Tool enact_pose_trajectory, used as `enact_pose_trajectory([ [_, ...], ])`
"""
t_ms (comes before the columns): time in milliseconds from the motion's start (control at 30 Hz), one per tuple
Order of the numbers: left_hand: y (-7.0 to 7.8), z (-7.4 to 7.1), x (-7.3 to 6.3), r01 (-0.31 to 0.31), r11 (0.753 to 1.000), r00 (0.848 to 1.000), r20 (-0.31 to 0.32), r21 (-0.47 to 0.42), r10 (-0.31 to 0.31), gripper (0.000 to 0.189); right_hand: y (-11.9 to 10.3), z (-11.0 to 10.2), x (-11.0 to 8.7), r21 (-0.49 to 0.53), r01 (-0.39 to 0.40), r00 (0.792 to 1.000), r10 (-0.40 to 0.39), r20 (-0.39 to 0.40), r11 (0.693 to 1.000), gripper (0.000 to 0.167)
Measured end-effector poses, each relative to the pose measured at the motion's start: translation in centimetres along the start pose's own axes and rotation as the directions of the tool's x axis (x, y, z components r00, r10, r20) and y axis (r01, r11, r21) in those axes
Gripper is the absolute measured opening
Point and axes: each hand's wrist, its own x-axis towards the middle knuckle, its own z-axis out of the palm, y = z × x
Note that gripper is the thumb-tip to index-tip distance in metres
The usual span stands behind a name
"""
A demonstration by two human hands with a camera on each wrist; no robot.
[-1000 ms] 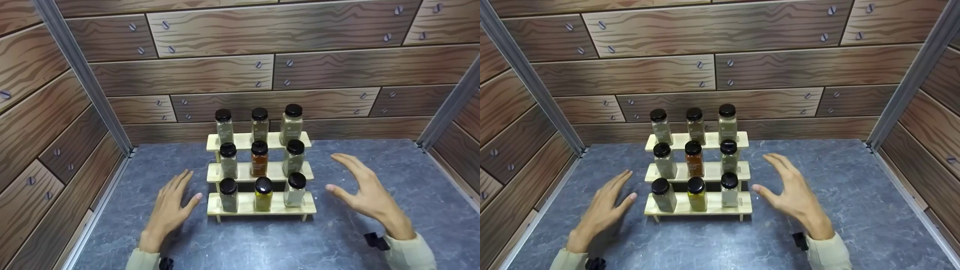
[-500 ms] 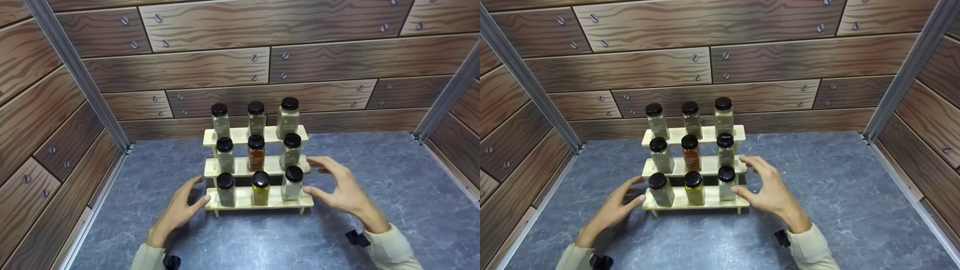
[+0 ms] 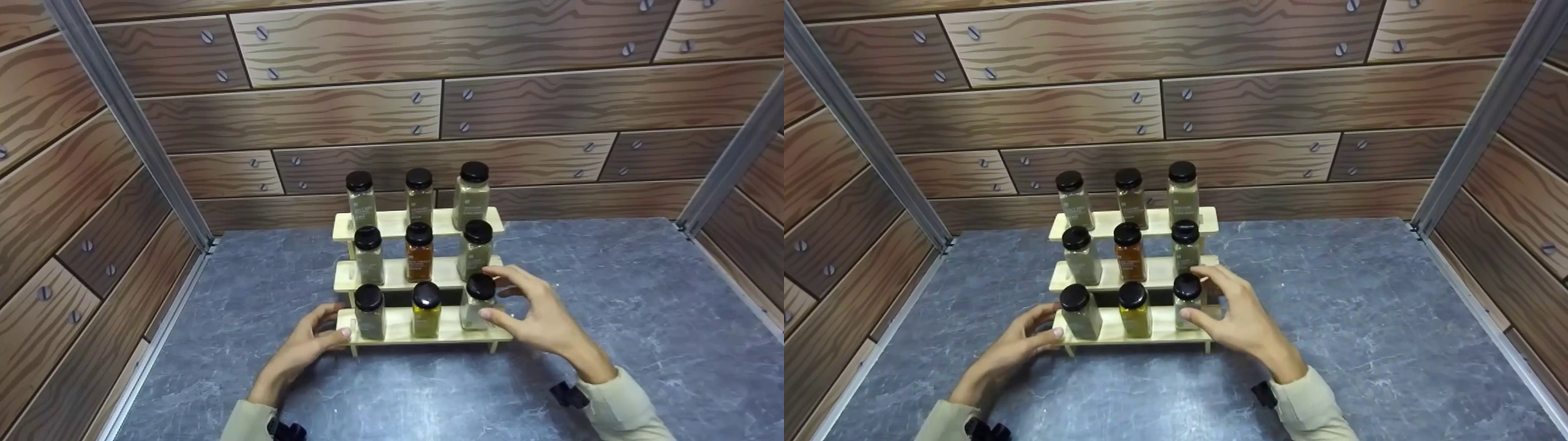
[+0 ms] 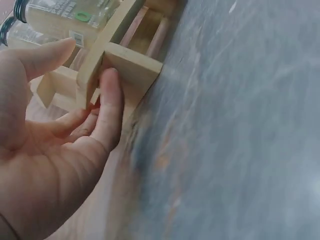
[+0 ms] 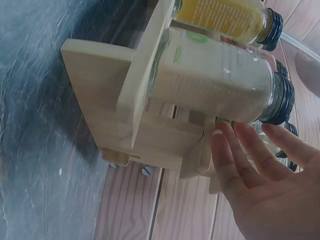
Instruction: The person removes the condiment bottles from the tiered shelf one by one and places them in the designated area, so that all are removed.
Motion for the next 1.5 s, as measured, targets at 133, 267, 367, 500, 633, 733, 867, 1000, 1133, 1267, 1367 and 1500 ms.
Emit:
enact_pose_trajectory([
  [133, -0.5, 0.0, 0.1, 0.001, 0.994, 1.0, 0.008, -0.106, 0.0, 0.07, 0.0, 0.3, 0.3, 0.015, -0.014, 1.0, 0.013, 0.015, 1.0, 0.066],
  [267, -0.9, -0.1, -0.1, 0.014, 0.987, 1.0, 0.028, -0.157, -0.009, 0.071, 0.2, 0.6, 0.6, 0.025, 0.001, 1.0, -0.001, 0.02, 1.0, 0.066],
  [367, -1.1, -0.3, -0.2, 0.018, 0.985, 0.999, 0.041, -0.173, -0.011, 0.071, 0.4, 0.7, 0.7, 0.03, 0.02, 0.999, -0.02, 0.024, 0.999, 0.066],
  [500, -1.1, -0.4, 0.1, 0.011, 0.982, 0.999, 0.051, -0.188, -0.002, 0.073, 0.3, 0.3, 1.0, 0.04, 0.022, 0.999, -0.024, 0.048, 0.999, 0.062],
  [633, -1.5, -0.5, 0.3, 0.022, 0.977, 0.998, 0.065, -0.21, -0.009, 0.075, 0.0, -0.2, 1.5, 0.023, 0.035, 0.996, -0.036, 0.083, 0.999, 0.058],
  [733, -1.8, -0.6, 0.3, 0.033, 0.971, 0.997, 0.08, -0.236, -0.015, 0.075, -0.4, -0.9, 2.0, 0.011, 0.049, 0.994, -0.05, 0.097, 0.999, 0.056],
  [867, -2.0, -0.9, 0.2, 0.035, 0.963, 0.995, 0.101, -0.268, -0.008, 0.074, -1.2, -1.9, 2.8, 0.032, 0.051, 0.994, -0.054, 0.098, 0.998, 0.055],
  [1000, -2.0, -1.1, 0.1, 0.033, 0.959, 0.992, 0.123, -0.281, 0.002, 0.073, -2.0, -2.9, 3.4, 0.052, 0.053, 0.994, -0.058, 0.093, 0.997, 0.056],
  [1133, -2.1, -1.2, 0.2, 0.035, 0.96, 0.991, 0.135, -0.278, 0.003, 0.072, -2.4, -3.7, 3.3, 0.023, 0.071, 0.994, -0.073, 0.08, 0.997, 0.057],
  [1267, -2.2, -1.3, 0.2, 0.028, 0.961, 0.99, 0.139, -0.276, 0.011, 0.07, -2.3, -4.5, 3.0, -0.003, 0.088, 0.994, -0.088, 0.064, 0.996, 0.058],
  [1367, -2.3, -1.3, 0.3, 0.025, 0.961, 0.99, 0.14, -0.276, 0.015, 0.07, -2.3, -5.3, 2.8, 0.0, 0.086, 0.995, -0.085, 0.047, 0.996, 0.059],
  [1500, -2.4, -1.4, 0.3, 0.024, 0.96, 0.991, 0.134, -0.28, 0.014, 0.069, -2.3, -6.2, 2.6, -0.009, 0.082, 0.996, -0.082, 0.018, 0.997, 0.063],
])
